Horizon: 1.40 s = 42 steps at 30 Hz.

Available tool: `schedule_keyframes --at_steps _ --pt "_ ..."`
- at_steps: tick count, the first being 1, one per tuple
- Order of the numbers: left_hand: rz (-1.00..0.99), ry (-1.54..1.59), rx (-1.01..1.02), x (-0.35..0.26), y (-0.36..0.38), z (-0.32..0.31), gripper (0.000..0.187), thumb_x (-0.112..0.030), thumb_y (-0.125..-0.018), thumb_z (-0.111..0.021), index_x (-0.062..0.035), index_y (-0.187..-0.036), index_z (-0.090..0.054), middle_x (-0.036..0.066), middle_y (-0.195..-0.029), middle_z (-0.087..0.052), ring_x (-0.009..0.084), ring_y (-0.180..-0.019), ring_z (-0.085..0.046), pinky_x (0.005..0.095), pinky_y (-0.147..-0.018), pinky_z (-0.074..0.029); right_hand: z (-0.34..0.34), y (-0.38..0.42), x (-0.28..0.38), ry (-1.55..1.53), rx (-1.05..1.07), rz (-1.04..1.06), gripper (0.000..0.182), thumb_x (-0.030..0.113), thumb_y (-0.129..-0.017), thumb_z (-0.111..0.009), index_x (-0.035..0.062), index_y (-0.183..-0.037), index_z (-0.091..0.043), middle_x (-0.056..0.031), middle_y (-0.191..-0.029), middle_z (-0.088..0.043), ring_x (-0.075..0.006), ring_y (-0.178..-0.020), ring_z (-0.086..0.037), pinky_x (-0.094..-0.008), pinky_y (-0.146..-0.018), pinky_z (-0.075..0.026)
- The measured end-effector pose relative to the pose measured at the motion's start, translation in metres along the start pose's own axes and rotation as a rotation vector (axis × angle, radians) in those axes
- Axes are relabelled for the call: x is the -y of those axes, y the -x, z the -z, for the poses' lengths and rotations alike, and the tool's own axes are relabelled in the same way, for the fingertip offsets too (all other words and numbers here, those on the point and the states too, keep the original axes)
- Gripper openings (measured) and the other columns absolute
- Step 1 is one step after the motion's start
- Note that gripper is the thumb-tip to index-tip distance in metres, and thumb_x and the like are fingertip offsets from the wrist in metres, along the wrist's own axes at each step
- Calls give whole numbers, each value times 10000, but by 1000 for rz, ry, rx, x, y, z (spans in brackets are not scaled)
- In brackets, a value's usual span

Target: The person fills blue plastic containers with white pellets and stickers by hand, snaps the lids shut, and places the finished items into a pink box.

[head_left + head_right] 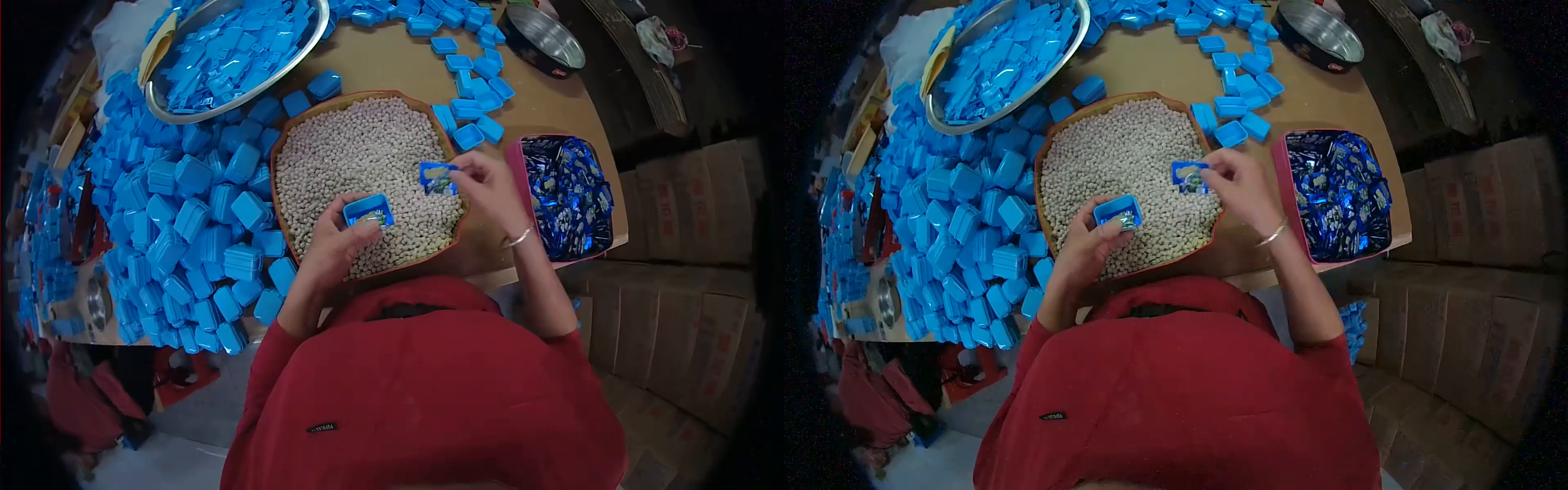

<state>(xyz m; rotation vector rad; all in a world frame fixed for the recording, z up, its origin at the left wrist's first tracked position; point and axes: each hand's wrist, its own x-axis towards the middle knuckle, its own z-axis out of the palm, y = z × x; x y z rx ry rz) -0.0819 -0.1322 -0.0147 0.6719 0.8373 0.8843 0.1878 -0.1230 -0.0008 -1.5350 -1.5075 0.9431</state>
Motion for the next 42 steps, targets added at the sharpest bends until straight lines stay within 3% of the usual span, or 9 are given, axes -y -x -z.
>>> schedule_keyframes --at_steps 2,5,10,16,20,23,28,35,42 --pt "-21 -54 -3 -2 4 4 445 -80 -792 -705 -32 -1173 -479 58 -990 -594 138 -842 -601 279 -719 -531 -24 1 12 405 -24 69 70 108 -814 -635 55 -841 -670 -123 -769 -627 -280 -661 -614 -347 -612 -479" --pt "-74 -155 -73 -1 8 10 391 -71 -801 -690 -28 -1143 -507 58 -958 -605 144 -830 -612 278 -697 -529 -34 -7 19 414 -169 329 63 102 -808 -632 69 -842 -673 -134 -747 -625 -354 -667 -593 -391 -603 -478" --pt "-93 -136 -138 0 3 14 281 -115 -857 -639 -42 -1106 -533 53 -972 -598 132 -847 -603 272 -701 -532 -32 -4 33 -232 128 5 111 97 -868 -634 -13 -879 -639 28 -734 -604 -11 -643 -509 -191 -539 -398" --pt "-45 43 -13 5 -2 9 297 -296 -968 -484 -66 -1156 -504 58 -1120 -557 147 -1002 -569 330 -799 -525 -72 10 57 -254 104 16 106 69 -839 -642 -7 -910 -617 -14 -703 -618 -49 -605 -539 -218 -538 -441" --pt "-60 8 -1 3 3 6 292 -286 -961 -501 -81 -1167 -482 49 -1107 -540 134 -1004 -547 318 -835 -498 -97 16 72 123 -8 324 113 0 -776 -602 17 -843 -512 -129 -747 -541 -310 -671 -579 -379 -564 -458" --pt "-100 -122 27 0 7 9 281 -190 -925 -565 -69 -1165 -482 41 -1072 -553 126 -972 -552 297 -801 -511 -105 15 67 257 8 461 123 1 -766 -618 29 -838 -522 -130 -819 -503 -297 -684 -557 -379 -569 -453" --pt "-65 24 -42 2 2 28 281 -160 -911 -585 -59 -1154 -487 46 -1049 -557 147 -947 -568 322 -804 -532 -87 -38 80 -66 243 244 183 105 -765 -704 19 -872 -583 -33 -773 -478 -103 -594 -498 -260 -523 -400" --pt "-111 -57 -87 1 0 26 314 -32 -778 -686 -55 -1051 -532 33 -884 -610 123 -783 -606 266 -690 -524 -134 -210 124 279 88 808 42 65 -786 -639 52 -825 -647 -75 -757 -612 -214 -649 -613 -315 -590 -476" --pt "-38 46 -152 -1 -2 28 309 0 -791 -661 -81 -1063 -540 44 -902 -608 152 -817 -616 294 -687 -543 -226 -325 132 1059 584 779 382 161 -668 -710 126 -1043 -647 -153 -1045 -570 -326 -981 -575 -414 -834 -484"
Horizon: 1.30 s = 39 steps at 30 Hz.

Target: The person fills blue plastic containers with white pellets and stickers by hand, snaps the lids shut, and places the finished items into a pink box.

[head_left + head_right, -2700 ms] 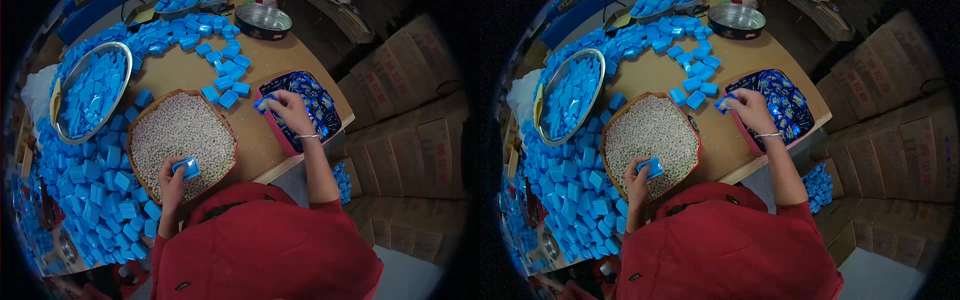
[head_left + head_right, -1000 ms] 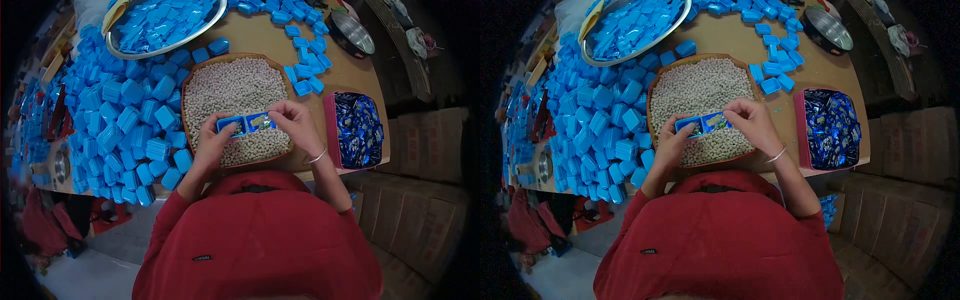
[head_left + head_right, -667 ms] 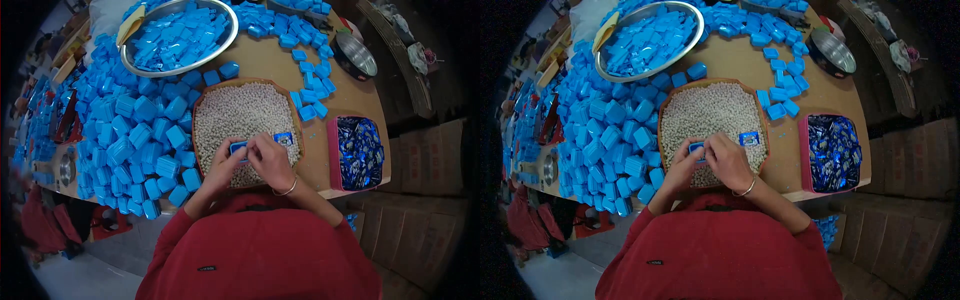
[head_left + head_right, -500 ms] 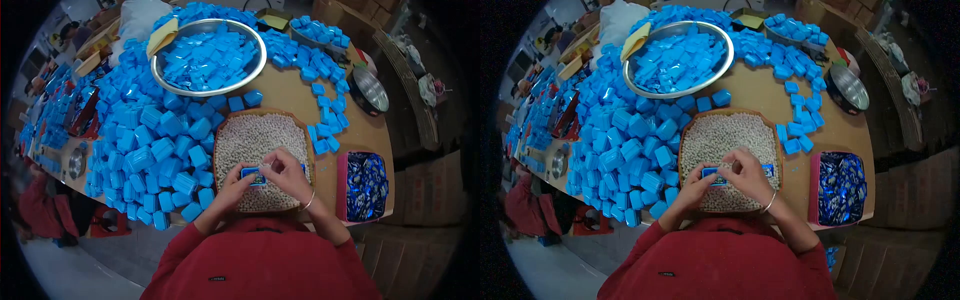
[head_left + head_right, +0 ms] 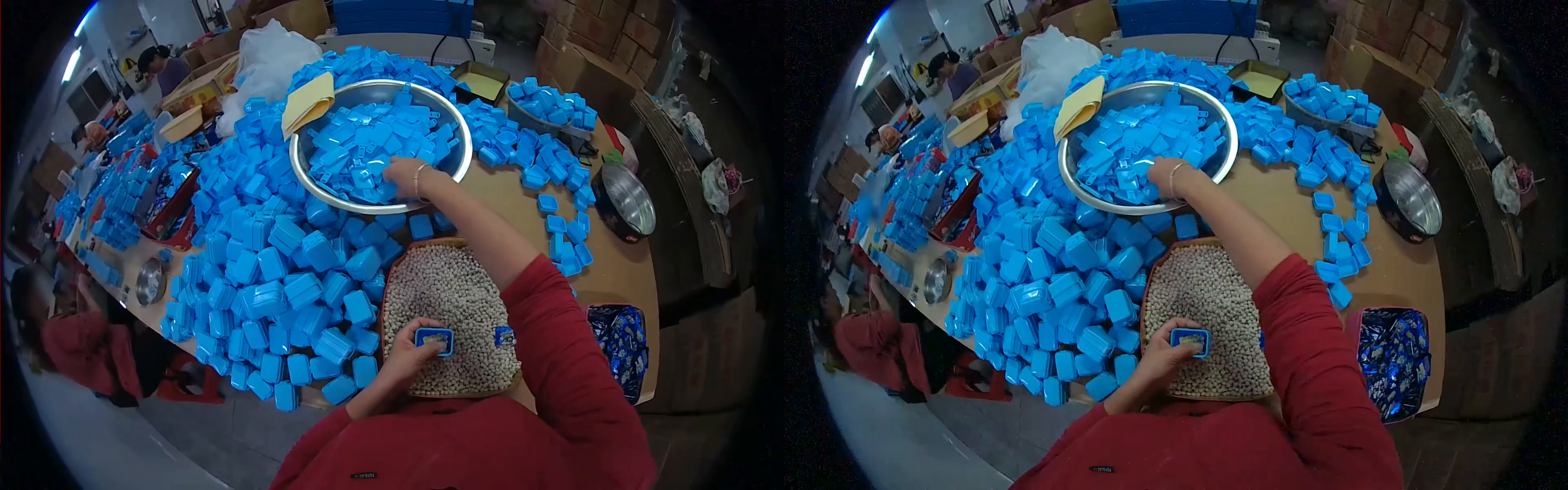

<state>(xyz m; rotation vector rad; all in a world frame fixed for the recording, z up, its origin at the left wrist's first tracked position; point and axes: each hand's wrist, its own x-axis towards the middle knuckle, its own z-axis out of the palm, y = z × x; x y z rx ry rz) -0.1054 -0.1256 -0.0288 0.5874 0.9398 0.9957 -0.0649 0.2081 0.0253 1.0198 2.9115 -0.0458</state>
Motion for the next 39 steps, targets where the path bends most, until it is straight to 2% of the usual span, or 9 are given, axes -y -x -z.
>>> schedule_keyframes --at_steps 4,9,13,15,20,26,33,37,39 --pt "71 50 -36 -4 0 -1 294 -32 -817 -643 -77 -1085 -531 47 -935 -602 166 -843 -616 314 -710 -550 29 23 7 -8 -66 21 399 243 -662 -731 97 -1021 -635 -154 -1021 -555 -337 -968 -567 -423 -800 -491" --pt "-4 126 37 -2 0 0 326 -44 -823 -628 -72 -1130 -523 49 -994 -602 163 -880 -610 315 -738 -548 56 137 23 -251 -622 43 257 243 -763 -659 47 -917 -601 -146 -866 -580 -330 -849 -594 -440 -670 -483" --pt "-12 113 30 -5 1 -2 306 -43 -827 -622 -84 -1115 -529 43 -983 -609 157 -850 -617 303 -696 -537 19 241 49 -646 -73 -195 258 195 -773 -660 15 -933 -569 -198 -873 -599 -365 -783 -603 -457 -661 -458" --pt "6 100 47 0 2 -2 300 -48 -826 -625 -93 -1108 -534 39 -964 -614 157 -831 -619 295 -683 -532 -30 271 53 -761 46 -232 345 145 -767 -686 22 -1067 -568 -148 -846 -610 -241 -751 -610 -373 -660 -470" --pt "-4 62 5 17 -7 6 304 -37 -816 -647 -111 -1094 -550 6 -974 -612 114 -851 -608 273 -670 -526 -68 299 91 -380 -349 -436 548 122 -672 -739 38 -1153 -490 -194 -1045 -518 -419 -986 -511 -463 -803 -448" --pt "-206 -147 303 9 -5 6 591 -17 -766 -715 -58 -1284 -432 44 -1122 -585 137 -1023 -574 290 -865 -488 -70 297 104 -343 -273 -432 342 140 -647 -736 55 -912 -537 -175 -914 -510 -376 -852 -540 -471 -727 -462" --pt "-256 -237 281 11 2 1 535 11 -781 -702 -72 -1253 -464 41 -1122 -591 124 -1045 -566 291 -878 -487 -78 307 93 -350 -480 -421 284 84 -631 -707 60 -868 -552 -135 -890 -524 -321 -823 -554 -404 -694 -477" --pt "-315 -322 216 -10 13 -2 521 19 -754 -733 -55 -1220 -512 24 -1085 -612 112 -1015 -572 293 -885 -487 -31 330 101 -1128 -491 -473 301 25 -606 -686 52 -888 -584 -77 -941 -558 -207 -833 -549 -301 -735 -459" --pt "-395 -352 295 -6 2 1 583 26 -736 -747 -48 -1255 -494 21 -1094 -604 108 -1017 -563 295 -876 -491 -3 334 118 -972 -530 -188 305 1 -614 -686 49 -902 -596 -92 -980 -572 -238 -871 -561 -331 -744 -467"
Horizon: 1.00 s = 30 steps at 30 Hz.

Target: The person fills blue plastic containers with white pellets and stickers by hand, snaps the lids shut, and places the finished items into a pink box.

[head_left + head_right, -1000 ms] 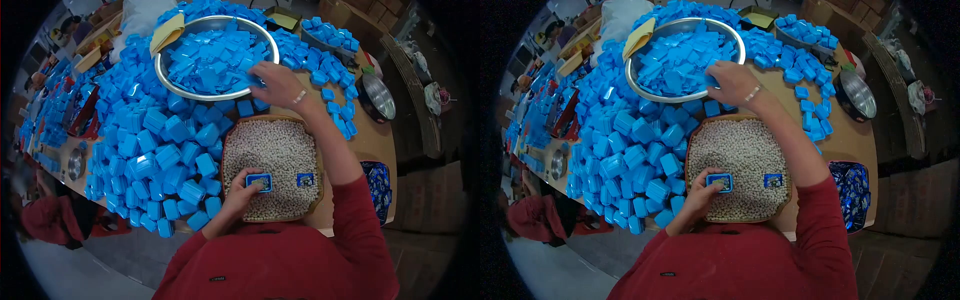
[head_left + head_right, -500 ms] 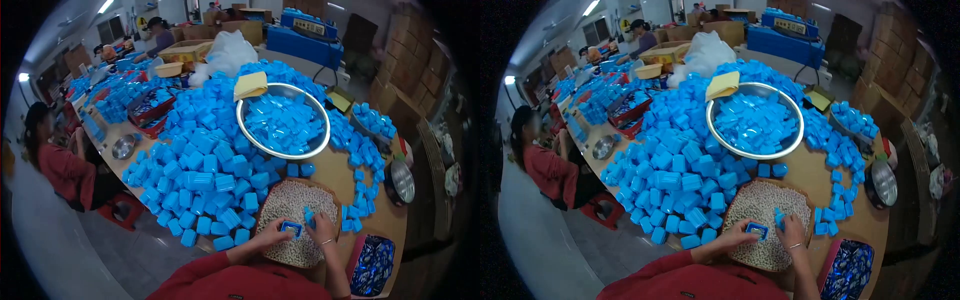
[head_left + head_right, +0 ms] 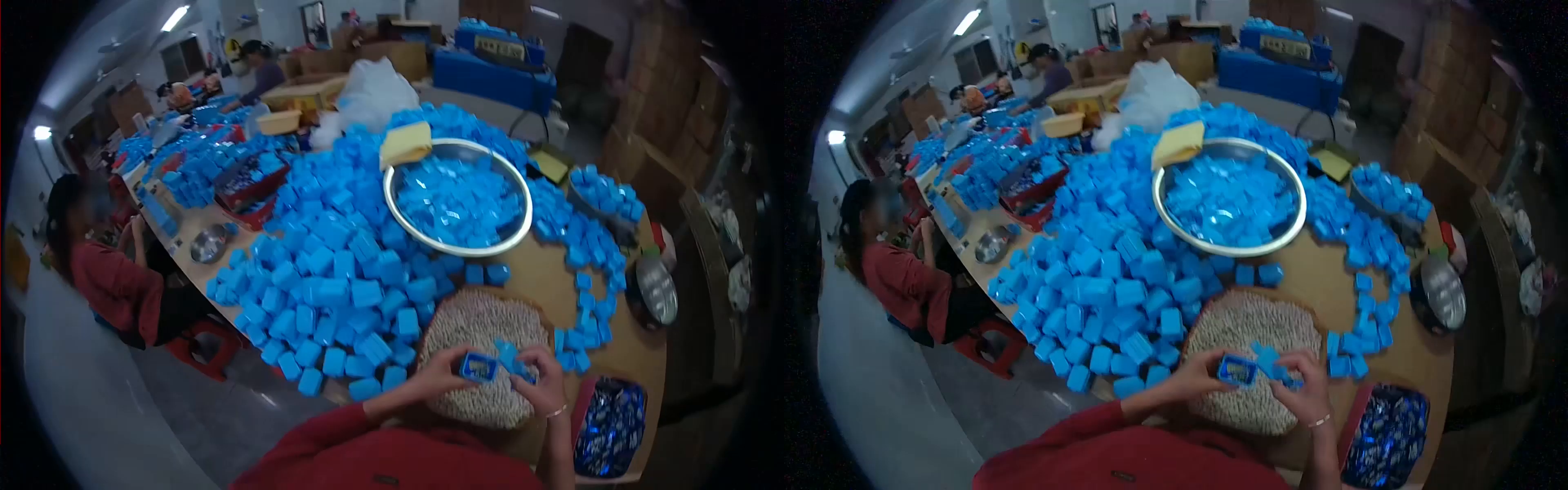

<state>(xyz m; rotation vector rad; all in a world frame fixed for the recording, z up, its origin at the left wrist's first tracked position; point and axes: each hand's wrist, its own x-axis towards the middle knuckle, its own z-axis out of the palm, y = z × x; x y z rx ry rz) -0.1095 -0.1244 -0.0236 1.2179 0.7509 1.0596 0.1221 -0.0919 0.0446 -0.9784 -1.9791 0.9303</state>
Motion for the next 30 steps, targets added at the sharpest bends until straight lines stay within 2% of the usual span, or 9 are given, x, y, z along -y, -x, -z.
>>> schedule_keyframes --at_steps 1,2,3,4,5,8,12,19,30 --pt "8 90 -29 -5 -1 -4 574 36 -728 -748 -46 -1239 -499 25 -1096 -596 112 -1016 -564 296 -872 -494 -1 0 22 85 12 106 316 -3 -618 -689 50 -917 -603 -100 -998 -576 -258 -889 -563 -343 -751 -468" --pt "28 27 -9 -15 -4 -5 561 44 -724 -747 -51 -1222 -505 23 -1089 -592 120 -998 -572 300 -858 -502 -2 -2 41 171 27 198 328 -7 -621 -693 51 -932 -610 -108 -1015 -579 -277 -908 -564 -356 -757 -470" --pt "65 32 -12 -24 -5 -7 559 47 -719 -748 -55 -1212 -507 24 -1080 -594 125 -983 -578 298 -837 -511 -2 0 50 208 32 207 344 -12 -626 -699 60 -952 -617 -115 -1019 -577 -312 -934 -559 -377 -764 -470" --pt "25 63 -30 -46 -6 -15 521 45 -713 -744 -35 -1178 -525 20 -1010 -608 106 -919 -598 264 -797 -518 0 0 56 254 32 250 350 -14 -627 -700 66 -958 -617 -109 -1021 -577 -312 -933 -558 -380 -759 -471" --pt "19 41 -17 -54 -6 -16 515 46 -717 -742 -38 -1177 -528 22 -1015 -610 103 -927 -596 266 -802 -519 2 0 60 303 26 309 357 -16 -628 -701 72 -963 -618 -104 -1024 -578 -312 -933 -558 -383 -754 -472" --pt "-54 -61 7 -70 -5 -19 494 48 -725 -736 -45 -1169 -540 29 -1046 -612 100 -958 -591 269 -823 -519 5 7 70 285 13 303 352 -26 -631 -699 79 -956 -615 -89 -1028 -576 -298 -936 -557 -382 -760 -478" --pt "-77 -244 0 -80 0 -26 488 17 -693 -774 -56 -1135 -580 18 -1002 -627 98 -934 -593 248 -798 -501 3 8 76 308 -3 361 357 -37 -624 -698 82 -948 -606 -81 -1021 -570 -289 -938 -556 -374 -762 -485" --pt "28 -210 -3 -83 5 -32 467 10 -710 -762 -65 -1129 -571 19 -1029 -613 99 -944 -588 259 -798 -508 1 8 72 303 -8 400 372 -32 -617 -714 81 -960 -623 -84 -1040 -586 -275 -942 -571 -363 -765 -487" --pt "-19 -215 26 -80 3 -32 484 -1 -705 -772 -69 -1140 -573 16 -1020 -622 90 -934 -588 250 -790 -501 3 9 66 285 -19 455 404 -23 -589 -729 84 -968 -642 -78 -1045 -601 -267 -924 -589 -349 -739 -498"
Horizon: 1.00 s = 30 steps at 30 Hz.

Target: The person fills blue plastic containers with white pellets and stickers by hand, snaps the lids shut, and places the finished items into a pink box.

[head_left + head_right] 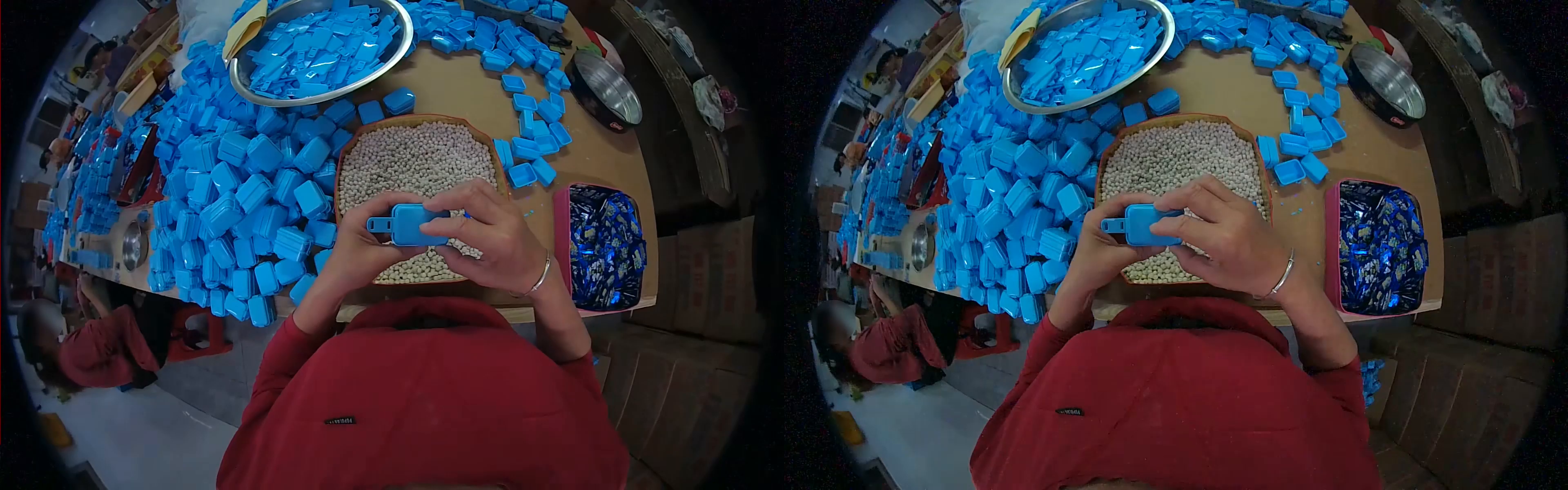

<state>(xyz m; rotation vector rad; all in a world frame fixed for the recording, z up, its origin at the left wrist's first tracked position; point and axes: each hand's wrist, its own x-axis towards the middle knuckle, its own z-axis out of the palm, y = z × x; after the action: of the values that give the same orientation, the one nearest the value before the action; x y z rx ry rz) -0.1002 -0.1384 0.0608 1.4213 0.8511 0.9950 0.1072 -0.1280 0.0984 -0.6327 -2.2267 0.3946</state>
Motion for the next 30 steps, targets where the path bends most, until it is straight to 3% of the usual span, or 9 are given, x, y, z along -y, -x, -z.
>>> schedule_keyframes --at_steps 17,20,23,25,29,30 --pt "16 5 -5 1 0 3 488 -28 -693 -795 -53 -1135 -587 21 -1022 -630 106 -954 -588 273 -819 -501 -3 -1 -1 2 22 0 427 -18 -599 -730 90 -1003 -644 -81 -1058 -601 -267 -891 -588 -352 -744 -490" --pt "25 13 14 -2 3 9 479 -43 -714 -772 -48 -1152 -579 29 -1026 -625 102 -961 -578 266 -815 -490 -6 0 1 38 17 7 337 9 -651 -716 85 -968 -636 -76 -1039 -596 -263 -910 -571 -357 -743 -502" --pt "67 115 20 -9 7 12 442 -81 -763 -734 -47 -1172 -570 37 -1042 -614 98 -948 -573 252 -806 -476 -13 2 -5 75 4 66 417 32 -658 -721 97 -1058 -627 -86 -1078 -583 -272 -910 -572 -342 -763 -499" --pt "132 162 -23 -5 9 12 419 -111 -795 -707 -44 -1184 -566 37 -1057 -604 99 -935 -569 248 -796 -475 -18 3 -2 -63 -67 -88 450 65 -702 -726 82 -1133 -598 -94 -1110 -569 -254 -932 -575 -325 -792 -491" --pt "8 185 -47 -2 9 8 384 -129 -830 -665 -48 -1193 -569 60 -1138 -550 134 -1004 -545 266 -810 -468 -38 17 -4 -687 -158 -573 506 153 -796 -723 34 -1248 -528 -99 -1132 -542 -200 -989 -567 -299 -839 -472" --pt "-40 164 -35 3 8 9 385 -131 -830 -665 -50 -1194 -570 68 -1159 -532 148 -1032 -537 273 -821 -466 -37 16 -2 -705 -164 -579 489 210 -836 -708 3 -1239 -526 -90 -1091 -542 -166 -1021 -550 -293 -855 -466"
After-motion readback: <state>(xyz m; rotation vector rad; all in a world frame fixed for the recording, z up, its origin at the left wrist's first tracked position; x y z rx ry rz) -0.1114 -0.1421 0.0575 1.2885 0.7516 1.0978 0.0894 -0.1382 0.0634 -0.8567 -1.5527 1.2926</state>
